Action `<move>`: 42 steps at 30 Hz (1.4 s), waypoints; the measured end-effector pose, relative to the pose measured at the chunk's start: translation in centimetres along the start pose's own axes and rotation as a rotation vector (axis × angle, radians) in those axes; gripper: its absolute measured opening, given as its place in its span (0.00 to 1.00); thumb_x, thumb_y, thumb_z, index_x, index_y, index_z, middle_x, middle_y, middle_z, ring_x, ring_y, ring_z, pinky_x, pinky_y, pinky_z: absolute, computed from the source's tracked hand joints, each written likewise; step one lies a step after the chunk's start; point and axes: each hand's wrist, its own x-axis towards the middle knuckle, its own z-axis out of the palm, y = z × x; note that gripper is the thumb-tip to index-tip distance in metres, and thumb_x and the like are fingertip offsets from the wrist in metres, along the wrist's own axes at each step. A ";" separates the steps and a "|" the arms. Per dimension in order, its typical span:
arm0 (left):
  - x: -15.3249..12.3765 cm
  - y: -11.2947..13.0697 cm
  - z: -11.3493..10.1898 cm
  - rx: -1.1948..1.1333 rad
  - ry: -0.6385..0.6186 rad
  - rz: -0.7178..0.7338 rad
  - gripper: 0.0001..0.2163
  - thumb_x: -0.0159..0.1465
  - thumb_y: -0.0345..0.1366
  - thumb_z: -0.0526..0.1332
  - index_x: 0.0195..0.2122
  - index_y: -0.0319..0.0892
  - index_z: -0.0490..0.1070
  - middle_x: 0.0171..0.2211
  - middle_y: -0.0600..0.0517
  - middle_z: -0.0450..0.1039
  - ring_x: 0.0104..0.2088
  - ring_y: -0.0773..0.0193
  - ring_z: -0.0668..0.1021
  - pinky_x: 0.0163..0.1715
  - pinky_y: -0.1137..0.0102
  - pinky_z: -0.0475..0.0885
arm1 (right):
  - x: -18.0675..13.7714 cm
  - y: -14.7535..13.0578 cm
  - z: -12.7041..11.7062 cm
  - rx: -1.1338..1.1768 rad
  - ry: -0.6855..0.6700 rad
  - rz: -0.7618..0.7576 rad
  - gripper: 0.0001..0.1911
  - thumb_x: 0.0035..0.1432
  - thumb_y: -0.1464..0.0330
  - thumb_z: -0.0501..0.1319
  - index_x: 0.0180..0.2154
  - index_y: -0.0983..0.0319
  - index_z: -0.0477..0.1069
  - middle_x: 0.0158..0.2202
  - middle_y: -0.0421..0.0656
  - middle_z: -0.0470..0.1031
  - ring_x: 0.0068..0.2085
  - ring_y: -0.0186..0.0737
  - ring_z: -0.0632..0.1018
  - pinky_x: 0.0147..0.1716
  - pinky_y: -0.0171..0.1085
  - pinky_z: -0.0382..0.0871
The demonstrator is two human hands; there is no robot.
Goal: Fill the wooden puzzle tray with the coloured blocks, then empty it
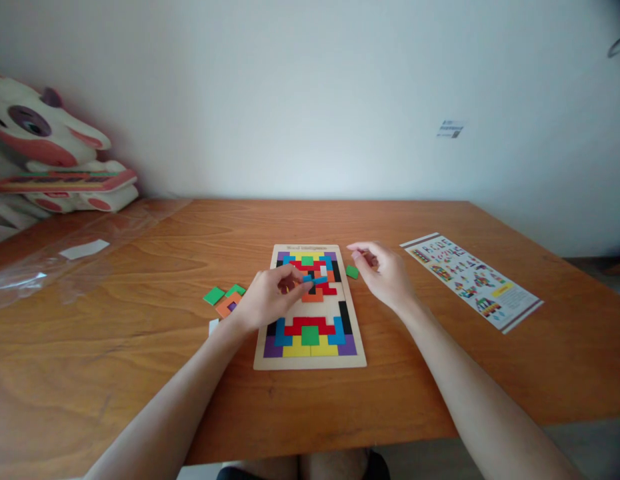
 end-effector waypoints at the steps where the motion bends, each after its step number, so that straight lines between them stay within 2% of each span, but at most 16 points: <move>1: 0.2 -0.1 -0.1 -0.074 0.021 -0.042 0.12 0.62 0.45 0.64 0.30 0.41 0.71 0.24 0.55 0.72 0.24 0.68 0.70 0.25 0.72 0.64 | -0.1 0.0 0.1 0.018 -0.011 0.001 0.11 0.65 0.63 0.58 0.43 0.61 0.76 0.38 0.46 0.80 0.32 0.38 0.78 0.32 0.38 0.72; 7: 0.9 -0.1 -1.0 -0.469 0.090 -0.143 0.14 0.55 0.46 0.72 0.28 0.40 0.75 0.27 0.53 0.75 0.26 0.69 0.71 0.27 0.74 0.66 | -0.8 -1.4 1.2 0.152 -0.156 0.008 0.13 0.65 0.61 0.58 0.44 0.60 0.76 0.38 0.45 0.80 0.33 0.38 0.78 0.32 0.37 0.72; 11: 1.2 0.1 -3.0 -0.873 0.265 -0.222 0.14 0.51 0.43 0.74 0.26 0.40 0.73 0.27 0.54 0.74 0.24 0.73 0.69 0.25 0.78 0.65 | -1.3 -2.0 1.9 0.199 -0.252 -0.033 0.13 0.65 0.62 0.58 0.46 0.60 0.76 0.37 0.44 0.79 0.33 0.36 0.76 0.32 0.37 0.71; 15: 1.4 -0.4 -5.9 -1.172 0.515 -0.291 0.13 0.49 0.35 0.74 0.28 0.40 0.70 0.23 0.60 0.68 0.20 0.77 0.66 0.20 0.80 0.62 | -1.3 -1.7 2.0 0.182 -0.192 0.003 0.13 0.64 0.60 0.59 0.44 0.60 0.76 0.36 0.44 0.80 0.32 0.37 0.76 0.31 0.37 0.71; 17: 1.4 -0.9 -6.9 -1.211 0.574 -0.328 0.12 0.50 0.33 0.73 0.28 0.40 0.69 0.22 0.61 0.68 0.19 0.78 0.66 0.20 0.80 0.63 | -1.1 -1.4 1.8 0.180 -0.152 0.034 0.13 0.65 0.60 0.59 0.43 0.60 0.76 0.36 0.45 0.80 0.32 0.38 0.77 0.31 0.38 0.71; 19: 1.5 -1.5 -7.3 -1.193 0.581 -0.372 0.12 0.50 0.33 0.73 0.29 0.40 0.69 0.23 0.60 0.69 0.20 0.77 0.67 0.21 0.80 0.63 | -1.1 -1.2 1.8 0.179 -0.135 0.046 0.14 0.65 0.59 0.58 0.42 0.61 0.76 0.36 0.45 0.81 0.33 0.39 0.77 0.32 0.38 0.71; 21: 1.5 -2.2 -7.2 -1.092 0.564 -0.399 0.13 0.49 0.36 0.73 0.29 0.39 0.70 0.24 0.58 0.70 0.21 0.76 0.68 0.21 0.80 0.63 | -1.1 -1.1 1.8 0.172 -0.144 0.042 0.14 0.65 0.60 0.59 0.42 0.61 0.76 0.37 0.46 0.81 0.33 0.39 0.78 0.32 0.38 0.71; 23: 1.4 -2.7 -6.9 -0.875 0.515 -0.393 0.14 0.48 0.41 0.72 0.28 0.39 0.72 0.25 0.55 0.71 0.22 0.74 0.68 0.22 0.79 0.62 | -1.2 -1.1 1.9 0.159 -0.168 0.027 0.13 0.65 0.60 0.59 0.42 0.61 0.76 0.37 0.46 0.80 0.34 0.40 0.78 0.32 0.39 0.71; 27: 1.1 -3.4 -6.5 -0.299 0.291 -0.384 0.15 0.52 0.48 0.65 0.23 0.39 0.70 0.21 0.54 0.69 0.22 0.70 0.67 0.22 0.74 0.59 | -1.3 -1.0 2.0 0.147 -0.156 0.001 0.12 0.64 0.60 0.59 0.40 0.60 0.76 0.35 0.46 0.80 0.34 0.40 0.78 0.31 0.39 0.71; 30: 0.8 -4.0 -6.5 0.213 0.205 -0.436 0.15 0.57 0.46 0.58 0.19 0.42 0.66 0.17 0.55 0.62 0.21 0.66 0.66 0.23 0.71 0.56 | -1.1 -0.7 1.9 0.141 -0.128 -0.007 0.12 0.65 0.60 0.59 0.40 0.60 0.76 0.35 0.45 0.80 0.33 0.40 0.78 0.30 0.39 0.70; 33: 0.6 -4.4 -6.6 0.582 0.151 -0.531 0.15 0.59 0.46 0.55 0.22 0.42 0.70 0.21 0.50 0.70 0.27 0.57 0.73 0.27 0.68 0.60 | -1.0 -0.5 1.7 0.111 -0.103 -0.010 0.11 0.64 0.60 0.59 0.39 0.59 0.76 0.35 0.45 0.80 0.32 0.40 0.77 0.30 0.39 0.70; 35: 0.4 -4.4 -6.9 0.675 0.171 -0.559 0.17 0.59 0.50 0.54 0.31 0.41 0.73 0.30 0.46 0.76 0.34 0.51 0.77 0.31 0.66 0.64 | -0.9 -0.3 1.6 0.083 -0.080 -0.012 0.11 0.64 0.61 0.59 0.39 0.59 0.77 0.35 0.45 0.80 0.31 0.39 0.77 0.29 0.38 0.69; 38: -0.3 -3.6 -8.0 0.709 0.208 -0.584 0.27 0.56 0.60 0.57 0.42 0.39 0.73 0.39 0.42 0.78 0.40 0.49 0.78 0.35 0.65 0.67 | -0.7 0.0 1.6 0.036 -0.041 -0.018 0.11 0.64 0.62 0.59 0.38 0.60 0.77 0.35 0.45 0.79 0.29 0.39 0.75 0.28 0.38 0.68; 40: -1.2 -2.9 -9.0 0.692 0.093 -0.606 0.28 0.50 0.63 0.62 0.38 0.41 0.74 0.35 0.45 0.78 0.36 0.51 0.78 0.31 0.67 0.65 | -0.6 0.2 1.5 -0.008 -0.015 -0.036 0.10 0.64 0.62 0.59 0.38 0.60 0.76 0.35 0.45 0.78 0.30 0.38 0.75 0.30 0.39 0.69; 42: -2.0 -2.3 -10.0 0.636 -0.054 -0.592 0.25 0.45 0.61 0.66 0.31 0.44 0.75 0.29 0.50 0.77 0.31 0.55 0.77 0.28 0.69 0.62 | -0.6 0.3 1.5 -0.052 0.006 -0.061 0.10 0.64 0.63 0.59 0.38 0.61 0.76 0.36 0.46 0.78 0.30 0.39 0.75 0.31 0.39 0.69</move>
